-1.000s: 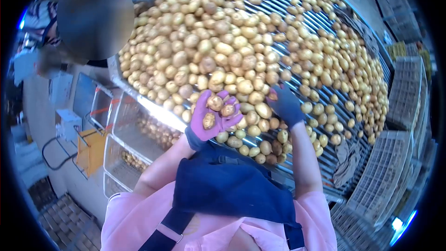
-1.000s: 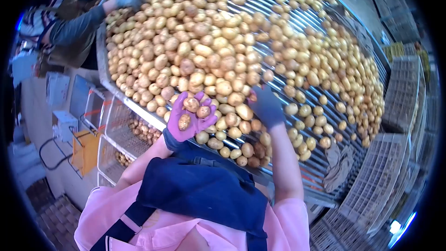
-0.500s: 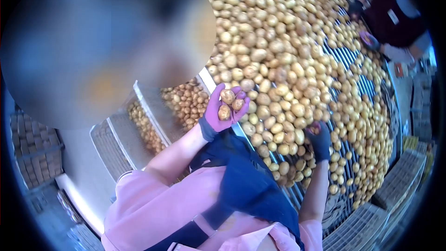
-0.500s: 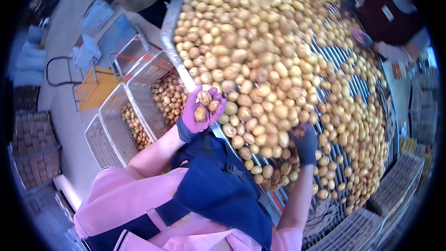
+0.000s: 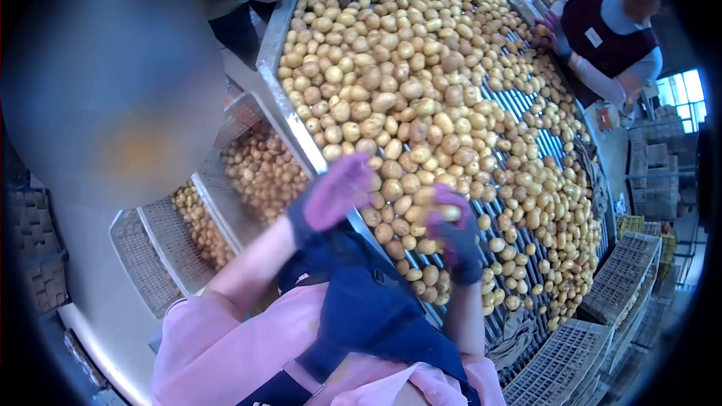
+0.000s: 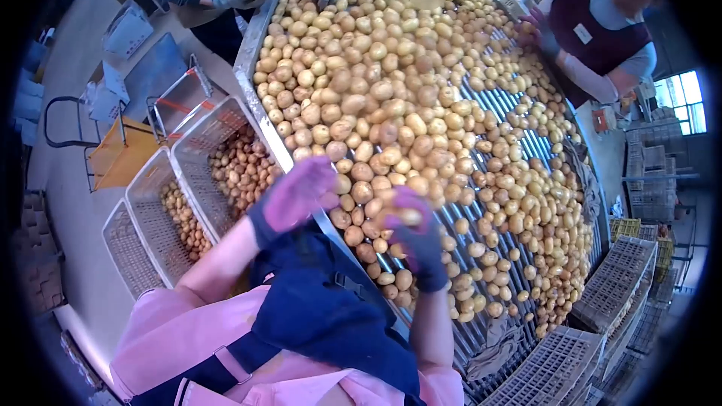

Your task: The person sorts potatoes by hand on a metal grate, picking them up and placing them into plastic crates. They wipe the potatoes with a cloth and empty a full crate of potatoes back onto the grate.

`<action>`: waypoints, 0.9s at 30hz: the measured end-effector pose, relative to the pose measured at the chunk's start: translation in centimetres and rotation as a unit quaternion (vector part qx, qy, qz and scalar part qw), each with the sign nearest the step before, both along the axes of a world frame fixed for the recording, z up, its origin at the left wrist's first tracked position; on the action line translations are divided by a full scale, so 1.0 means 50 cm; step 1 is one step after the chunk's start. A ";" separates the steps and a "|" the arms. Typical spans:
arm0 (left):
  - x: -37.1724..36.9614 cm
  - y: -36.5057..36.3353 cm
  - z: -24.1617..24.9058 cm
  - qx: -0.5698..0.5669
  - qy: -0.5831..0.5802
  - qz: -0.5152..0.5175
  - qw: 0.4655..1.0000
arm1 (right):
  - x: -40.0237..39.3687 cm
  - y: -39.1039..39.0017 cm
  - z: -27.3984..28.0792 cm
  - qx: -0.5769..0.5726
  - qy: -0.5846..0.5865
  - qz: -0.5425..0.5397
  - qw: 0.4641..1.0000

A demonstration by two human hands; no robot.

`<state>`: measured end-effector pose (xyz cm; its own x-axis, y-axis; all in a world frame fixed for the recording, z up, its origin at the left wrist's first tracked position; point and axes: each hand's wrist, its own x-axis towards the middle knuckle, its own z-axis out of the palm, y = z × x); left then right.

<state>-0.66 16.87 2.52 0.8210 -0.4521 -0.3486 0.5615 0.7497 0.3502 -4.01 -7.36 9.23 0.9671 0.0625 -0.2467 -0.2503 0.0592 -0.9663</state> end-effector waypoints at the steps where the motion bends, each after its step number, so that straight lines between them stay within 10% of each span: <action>1: -0.001 -0.047 -0.019 -0.187 0.007 -0.097 0.978 | 0.010 0.031 -0.002 -0.014 0.002 0.063 0.998; 2: -0.020 -0.074 0.051 -0.152 0.054 -0.127 0.979 | 0.018 0.058 -0.009 -0.030 0.004 0.125 0.992; 4: -0.065 -0.088 -0.012 0.249 -0.419 0.000 0.873 | 0.015 0.094 -0.061 -0.439 -0.294 0.164 0.833; 7: -0.053 -0.104 -0.017 0.130 -0.288 -0.008 0.949 | 0.010 0.110 -0.035 -0.448 -0.210 0.170 0.852; 11: 0.013 -0.087 0.048 0.203 -0.584 0.008 0.786 | 0.018 0.125 -0.003 -0.551 -0.271 0.160 0.773; 14: -0.013 -0.084 0.002 0.294 -0.551 0.018 0.781 | 0.022 0.124 0.009 -0.571 -0.306 0.129 0.751; 20: -0.044 -0.085 0.012 0.100 -0.272 0.057 0.955 | 0.015 0.065 0.000 -0.476 -0.376 0.170 0.776; 23: 0.008 -0.043 -0.027 -0.355 0.024 -0.020 0.934 | 0.009 0.057 0.002 -0.435 -0.275 0.111 0.850; 27: 0.004 0.077 -0.004 -0.279 0.032 0.187 0.941 | -0.011 0.035 -0.041 -0.453 -0.296 0.068 0.839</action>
<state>-0.47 20.70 2.33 0.9446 -0.2625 -0.1971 0.2277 0.9564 -0.1828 -4.54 -5.59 7.18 0.9360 0.2283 0.2678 0.3438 -0.7556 -0.5576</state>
